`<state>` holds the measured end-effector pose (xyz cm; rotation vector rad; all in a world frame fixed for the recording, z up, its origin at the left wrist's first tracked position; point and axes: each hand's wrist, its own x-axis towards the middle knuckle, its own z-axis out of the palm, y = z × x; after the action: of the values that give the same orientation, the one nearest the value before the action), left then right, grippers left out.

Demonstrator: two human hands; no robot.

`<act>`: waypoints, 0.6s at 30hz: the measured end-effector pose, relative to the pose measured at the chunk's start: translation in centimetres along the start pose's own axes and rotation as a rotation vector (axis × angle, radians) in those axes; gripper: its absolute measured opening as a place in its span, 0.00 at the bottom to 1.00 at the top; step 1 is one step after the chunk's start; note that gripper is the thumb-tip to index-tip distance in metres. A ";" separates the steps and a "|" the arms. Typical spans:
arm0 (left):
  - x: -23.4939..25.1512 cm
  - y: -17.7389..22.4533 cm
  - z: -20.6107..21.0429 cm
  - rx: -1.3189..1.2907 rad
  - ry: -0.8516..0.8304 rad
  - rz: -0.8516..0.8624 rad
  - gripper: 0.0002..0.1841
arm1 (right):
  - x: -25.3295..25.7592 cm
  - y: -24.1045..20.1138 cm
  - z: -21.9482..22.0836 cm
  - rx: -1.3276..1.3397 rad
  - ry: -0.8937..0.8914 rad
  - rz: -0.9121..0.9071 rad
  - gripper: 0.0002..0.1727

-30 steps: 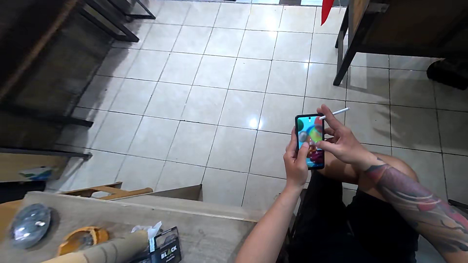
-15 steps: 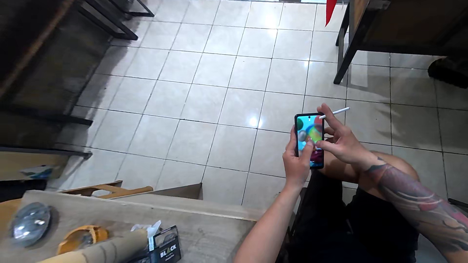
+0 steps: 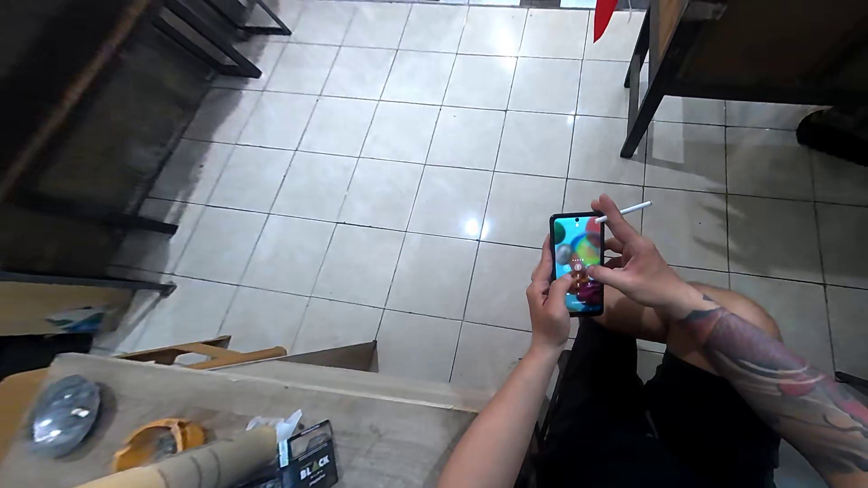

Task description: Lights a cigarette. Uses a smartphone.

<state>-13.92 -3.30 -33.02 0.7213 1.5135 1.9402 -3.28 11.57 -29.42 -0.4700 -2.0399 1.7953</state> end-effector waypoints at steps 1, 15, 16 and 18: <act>0.0 0.0 0.0 -0.004 0.000 0.000 0.31 | 0.0 0.0 0.0 0.001 -0.001 0.002 0.64; 0.3 -0.2 -0.4 -0.116 -0.138 -0.066 0.34 | -0.1 -1.0 -0.9 -0.017 0.044 0.042 0.45; 0.4 -0.3 -0.4 -0.118 -0.145 -0.070 0.34 | -0.1 -1.1 -1.0 -0.032 0.062 0.042 0.44; 0.4 -0.4 -0.5 -0.125 -0.153 -0.077 0.34 | -0.1 -1.2 -1.3 -0.089 0.124 0.033 0.40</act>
<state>-14.51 -3.23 -33.47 0.7281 1.2982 1.8589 -2.54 12.45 -28.13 -0.6283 -2.0439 1.6555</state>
